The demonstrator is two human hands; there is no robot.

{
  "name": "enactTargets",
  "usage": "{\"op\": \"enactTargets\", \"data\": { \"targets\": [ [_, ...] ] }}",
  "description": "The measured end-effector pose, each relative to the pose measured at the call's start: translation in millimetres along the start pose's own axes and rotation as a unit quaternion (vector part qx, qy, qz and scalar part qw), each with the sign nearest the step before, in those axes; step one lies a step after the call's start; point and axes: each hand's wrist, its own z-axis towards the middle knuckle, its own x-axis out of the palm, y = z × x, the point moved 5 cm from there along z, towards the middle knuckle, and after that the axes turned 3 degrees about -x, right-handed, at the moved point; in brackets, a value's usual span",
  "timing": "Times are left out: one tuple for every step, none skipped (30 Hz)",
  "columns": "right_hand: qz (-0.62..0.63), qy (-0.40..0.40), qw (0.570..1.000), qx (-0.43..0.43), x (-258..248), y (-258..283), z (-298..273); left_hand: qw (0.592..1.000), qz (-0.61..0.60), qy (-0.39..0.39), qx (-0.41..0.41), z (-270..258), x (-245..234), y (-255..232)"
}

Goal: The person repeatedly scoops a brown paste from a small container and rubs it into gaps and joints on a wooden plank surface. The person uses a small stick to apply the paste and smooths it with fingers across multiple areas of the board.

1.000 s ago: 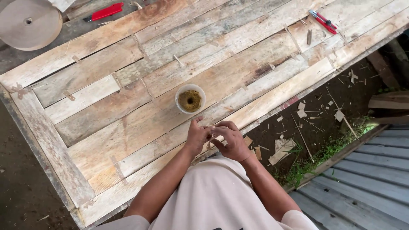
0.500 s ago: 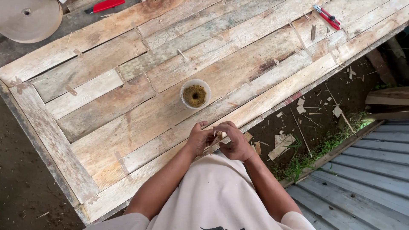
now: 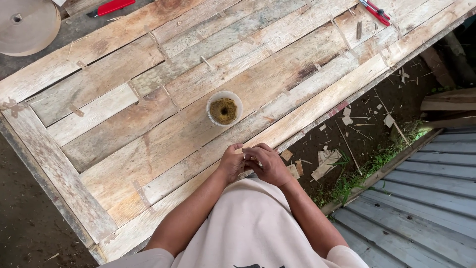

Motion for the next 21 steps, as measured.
{"op": "enactTargets", "data": {
  "targets": [
    [0.0,0.001,1.0,-0.001,-1,0,0,1.0,-0.001,0.0,0.001,5,-2,2],
    [-0.009,0.014,1.0,0.02,0,-2,0,1.0,-0.001,0.003,-0.005,11,-4,4],
    [-0.017,0.028,0.999,0.041,1,-5,0,1.0,-0.001,0.006,-0.011,16,-6,6],
    [-0.016,0.029,0.999,0.038,3,-8,-3,1.0,-0.003,0.005,-0.009,9,-4,2],
    [0.004,0.011,0.996,0.089,4,-16,-7,1.0,-0.001,0.007,-0.014,2,-2,-1],
    [0.024,-0.009,0.99,0.14,4,-24,-12,1.0,0.001,0.009,-0.02,-5,1,-5],
    [0.024,-0.008,0.99,0.138,8,-30,-11,1.0,-0.001,0.009,-0.018,-6,2,-7],
    [0.1,-0.063,0.98,0.16,9,-37,-13,0.999,0.005,0.009,-0.034,-8,2,-5],
    [0.174,-0.117,0.961,0.181,11,-44,-16,0.999,0.011,0.008,-0.05,-10,3,-4],
    [0.175,-0.114,0.961,0.181,12,-46,-6,0.999,0.009,0.008,-0.049,0,-4,4],
    [0.199,-0.15,0.95,0.189,11,-49,2,0.998,0.031,-0.004,-0.058,10,-12,14],
    [0.223,-0.185,0.937,0.197,10,-53,10,0.996,0.053,-0.017,-0.067,19,-21,23],
    [0.224,-0.182,0.937,0.198,7,-50,20,0.996,0.05,-0.018,-0.067,15,-23,20],
    [0.172,-0.152,0.926,0.3,8,-55,27,0.971,0.23,-0.067,0.02,12,-29,5],
    [0.118,-0.121,0.901,0.399,8,-60,31,0.903,0.401,-0.112,0.106,7,-31,-10],
    [0.119,-0.121,0.9,0.401,16,-66,35,0.903,0.401,-0.112,0.104,2,-34,-18],
    [0.089,-0.087,0.89,0.438,26,-74,37,0.832,0.444,-0.164,0.288,-11,-33,-42],
    [0.057,-0.053,0.879,0.471,35,-84,41,0.725,0.466,-0.21,0.461,-29,-28,-64],
    [0.057,-0.053,0.879,0.471,38,-82,53,0.726,0.465,-0.21,0.461,-24,-34,-76],
    [0.043,-0.026,0.883,0.466,44,-79,63,0.665,0.509,-0.259,0.481,-25,-41,-85],
    [0.029,0.001,0.887,0.461,51,-75,72,0.599,0.55,-0.307,0.496,-26,-48,-94]
  ]
}}
